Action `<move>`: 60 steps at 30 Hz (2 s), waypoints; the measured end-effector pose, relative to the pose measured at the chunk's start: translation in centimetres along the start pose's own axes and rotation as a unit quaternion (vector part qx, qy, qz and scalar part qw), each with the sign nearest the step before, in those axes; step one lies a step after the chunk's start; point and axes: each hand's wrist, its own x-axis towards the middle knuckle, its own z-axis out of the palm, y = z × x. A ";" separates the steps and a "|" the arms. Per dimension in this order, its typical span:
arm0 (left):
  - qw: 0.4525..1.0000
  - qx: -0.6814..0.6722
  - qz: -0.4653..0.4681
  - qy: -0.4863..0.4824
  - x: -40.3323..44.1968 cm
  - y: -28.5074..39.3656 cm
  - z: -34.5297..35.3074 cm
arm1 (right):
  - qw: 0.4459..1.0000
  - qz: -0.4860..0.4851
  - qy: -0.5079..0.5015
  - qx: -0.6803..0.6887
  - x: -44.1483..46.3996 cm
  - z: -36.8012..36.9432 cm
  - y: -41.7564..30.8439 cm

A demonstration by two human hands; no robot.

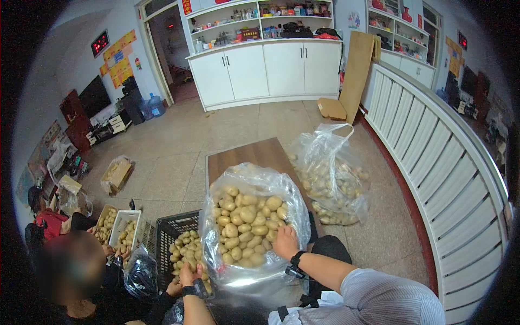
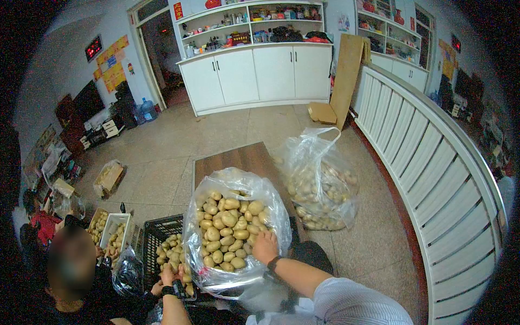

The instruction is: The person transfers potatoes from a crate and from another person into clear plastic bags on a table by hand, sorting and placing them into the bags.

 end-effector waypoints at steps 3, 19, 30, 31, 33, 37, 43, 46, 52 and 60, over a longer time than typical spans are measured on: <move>0.971 0.222 0.090 0.018 2.0 -0.2 -2.2 | 0.999 0.008 -0.011 -0.031 -0.2 -0.7 -0.4; 0.535 0.778 0.321 0.080 -0.4 -0.4 -5.3 | 0.994 0.085 -0.020 -0.060 0.8 -0.4 0.9; 0.540 0.800 0.252 0.072 7.4 -1.1 -10.1 | 0.981 0.083 -0.133 -0.117 -1.1 1.3 1.1; 0.538 0.802 0.250 0.071 6.4 -0.7 -9.5 | 0.977 0.075 -0.161 -0.115 -1.3 1.2 1.0; 0.538 0.803 0.249 0.066 4.7 -0.1 -8.6 | 0.975 0.073 -0.178 -0.112 -1.6 0.9 0.7; 0.547 0.803 0.223 0.082 3.8 0.2 -7.3 | 0.970 0.067 -0.214 -0.095 -1.7 0.2 0.3; 0.625 0.757 0.147 0.123 -0.1 0.5 -4.3 | 0.963 0.104 -0.242 -0.061 -1.5 1.2 0.6; 0.586 0.782 0.193 0.089 2.7 -0.3 -6.1 | 0.959 0.110 -0.259 0.002 -1.5 1.3 0.7; 0.588 0.772 0.232 0.069 6.1 -1.8 -8.2 | 0.953 0.113 -0.277 0.055 -1.7 0.0 -0.3; 0.483 0.817 0.297 0.104 3.3 -0.2 -6.6 | 0.955 0.038 -0.273 0.113 -1.6 -0.9 -0.8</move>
